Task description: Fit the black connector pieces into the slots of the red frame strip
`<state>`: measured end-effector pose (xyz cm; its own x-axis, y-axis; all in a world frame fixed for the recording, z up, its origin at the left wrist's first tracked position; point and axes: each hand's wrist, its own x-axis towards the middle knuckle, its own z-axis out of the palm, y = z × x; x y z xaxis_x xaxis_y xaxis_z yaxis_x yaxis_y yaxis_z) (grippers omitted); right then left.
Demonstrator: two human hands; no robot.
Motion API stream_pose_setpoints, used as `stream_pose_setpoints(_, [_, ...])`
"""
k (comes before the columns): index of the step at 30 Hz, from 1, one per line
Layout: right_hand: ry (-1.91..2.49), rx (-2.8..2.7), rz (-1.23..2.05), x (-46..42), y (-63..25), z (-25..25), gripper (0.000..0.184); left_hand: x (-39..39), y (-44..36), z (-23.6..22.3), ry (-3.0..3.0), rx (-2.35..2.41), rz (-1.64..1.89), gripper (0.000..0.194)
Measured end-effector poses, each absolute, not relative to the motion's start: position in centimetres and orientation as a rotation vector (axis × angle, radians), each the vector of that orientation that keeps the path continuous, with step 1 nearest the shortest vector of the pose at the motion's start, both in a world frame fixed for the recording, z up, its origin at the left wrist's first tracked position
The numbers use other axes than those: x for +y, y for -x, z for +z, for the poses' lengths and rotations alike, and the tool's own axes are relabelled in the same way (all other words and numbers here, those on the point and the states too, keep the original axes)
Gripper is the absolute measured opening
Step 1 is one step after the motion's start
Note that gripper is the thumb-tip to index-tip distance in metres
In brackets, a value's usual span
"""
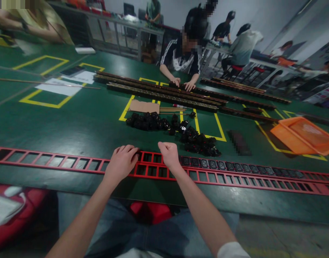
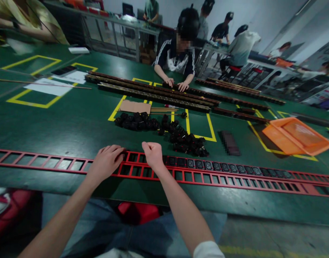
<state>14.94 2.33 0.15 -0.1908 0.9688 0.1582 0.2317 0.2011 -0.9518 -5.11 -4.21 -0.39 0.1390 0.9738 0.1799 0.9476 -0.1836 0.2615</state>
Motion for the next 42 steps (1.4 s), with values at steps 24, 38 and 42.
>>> stream_pose_setpoints(24, [1.548, -2.421, 0.023, 12.5, -17.4, -0.7, 0.04, -4.1, 5.0, -0.9, -2.236, 1.911, 0.515, 0.029])
stream_pose_setpoints(38, [1.522, -2.552, -0.013, 11.9, -16.7, -0.6, 0.067, -4.1, 5.0, -0.8, -2.254, 1.925, 0.5, 0.03])
stream_pose_setpoints(42, [1.337, -2.629, 0.046, 11.7, -16.3, -0.3, 0.058, -4.1, 5.0, -0.7, -2.248, 1.931, 0.499, 0.029])
